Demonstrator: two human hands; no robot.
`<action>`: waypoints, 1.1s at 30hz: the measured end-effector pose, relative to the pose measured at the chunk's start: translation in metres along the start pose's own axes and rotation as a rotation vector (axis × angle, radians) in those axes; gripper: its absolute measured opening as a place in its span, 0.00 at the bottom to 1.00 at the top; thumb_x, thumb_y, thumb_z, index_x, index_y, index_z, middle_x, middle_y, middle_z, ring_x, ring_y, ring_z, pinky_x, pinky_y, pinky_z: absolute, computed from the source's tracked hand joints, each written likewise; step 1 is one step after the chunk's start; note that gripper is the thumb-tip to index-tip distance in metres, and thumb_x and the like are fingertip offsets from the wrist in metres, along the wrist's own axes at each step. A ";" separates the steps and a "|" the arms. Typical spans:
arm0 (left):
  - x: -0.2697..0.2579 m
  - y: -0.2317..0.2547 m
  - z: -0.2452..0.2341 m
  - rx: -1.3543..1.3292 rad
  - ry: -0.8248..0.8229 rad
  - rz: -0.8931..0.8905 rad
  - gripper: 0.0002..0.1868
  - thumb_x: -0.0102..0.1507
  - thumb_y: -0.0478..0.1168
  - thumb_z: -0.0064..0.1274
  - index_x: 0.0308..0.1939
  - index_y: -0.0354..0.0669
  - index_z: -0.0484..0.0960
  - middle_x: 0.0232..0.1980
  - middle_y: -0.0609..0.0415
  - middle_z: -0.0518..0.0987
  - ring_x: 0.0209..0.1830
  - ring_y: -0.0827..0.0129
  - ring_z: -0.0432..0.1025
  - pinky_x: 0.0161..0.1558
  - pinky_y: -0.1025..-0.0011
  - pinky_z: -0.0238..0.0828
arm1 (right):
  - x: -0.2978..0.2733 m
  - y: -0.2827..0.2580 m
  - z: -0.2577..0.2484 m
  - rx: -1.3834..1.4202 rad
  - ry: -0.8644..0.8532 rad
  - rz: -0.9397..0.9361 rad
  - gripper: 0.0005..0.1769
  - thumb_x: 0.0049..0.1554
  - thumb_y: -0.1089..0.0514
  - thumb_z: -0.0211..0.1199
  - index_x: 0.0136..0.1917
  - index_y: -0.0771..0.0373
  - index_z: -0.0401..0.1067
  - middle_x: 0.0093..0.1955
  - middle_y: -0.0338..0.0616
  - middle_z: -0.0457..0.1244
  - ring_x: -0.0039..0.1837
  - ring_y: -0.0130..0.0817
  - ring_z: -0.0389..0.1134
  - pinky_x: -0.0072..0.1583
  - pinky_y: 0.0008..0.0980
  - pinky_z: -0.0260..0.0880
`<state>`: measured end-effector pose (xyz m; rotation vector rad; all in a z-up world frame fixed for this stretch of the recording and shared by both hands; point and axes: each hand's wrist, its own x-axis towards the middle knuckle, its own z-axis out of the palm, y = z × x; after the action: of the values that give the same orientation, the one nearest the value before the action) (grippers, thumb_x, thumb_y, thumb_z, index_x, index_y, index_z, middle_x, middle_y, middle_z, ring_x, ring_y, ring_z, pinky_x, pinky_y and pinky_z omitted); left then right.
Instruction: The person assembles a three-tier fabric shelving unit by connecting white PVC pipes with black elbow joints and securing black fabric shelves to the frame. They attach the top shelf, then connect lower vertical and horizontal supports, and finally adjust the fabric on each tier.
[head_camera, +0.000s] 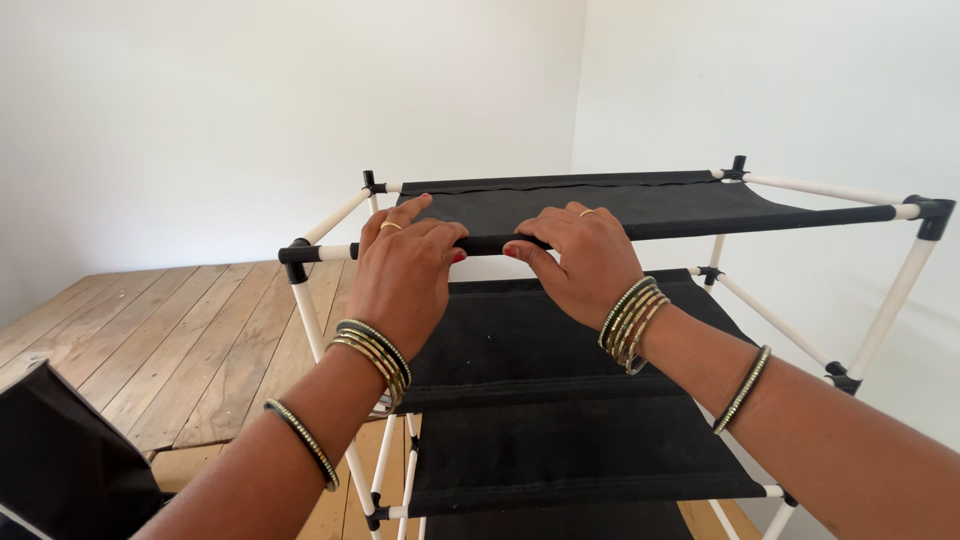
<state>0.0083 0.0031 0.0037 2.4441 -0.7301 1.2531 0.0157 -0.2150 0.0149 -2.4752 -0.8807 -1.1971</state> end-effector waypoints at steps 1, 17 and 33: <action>0.000 0.000 0.001 0.000 0.002 0.012 0.10 0.63 0.33 0.52 0.46 0.43 0.85 0.47 0.55 0.85 0.70 0.54 0.66 0.71 0.53 0.51 | 0.000 0.000 0.000 0.003 0.000 0.000 0.18 0.61 0.43 0.61 0.44 0.58 0.79 0.35 0.36 0.68 0.39 0.36 0.63 0.48 0.40 0.60; -0.010 0.007 0.007 0.021 0.060 -0.030 0.09 0.67 0.38 0.50 0.49 0.45 0.83 0.51 0.53 0.84 0.69 0.56 0.68 0.67 0.48 0.55 | -0.011 0.012 -0.009 0.059 0.031 -0.113 0.17 0.65 0.46 0.57 0.52 0.61 0.77 0.47 0.40 0.70 0.48 0.38 0.67 0.55 0.41 0.62; -0.009 0.036 0.021 0.011 0.110 -0.041 0.16 0.64 0.36 0.49 0.56 0.39 0.79 0.58 0.39 0.79 0.64 0.47 0.70 0.70 0.49 0.54 | -0.050 0.083 -0.080 0.080 0.008 0.089 0.12 0.63 0.52 0.58 0.47 0.59 0.79 0.45 0.36 0.72 0.47 0.34 0.67 0.59 0.41 0.62</action>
<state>-0.0024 -0.0340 -0.0142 2.3641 -0.6422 1.3669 -0.0070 -0.3378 0.0290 -2.4177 -0.7922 -1.1189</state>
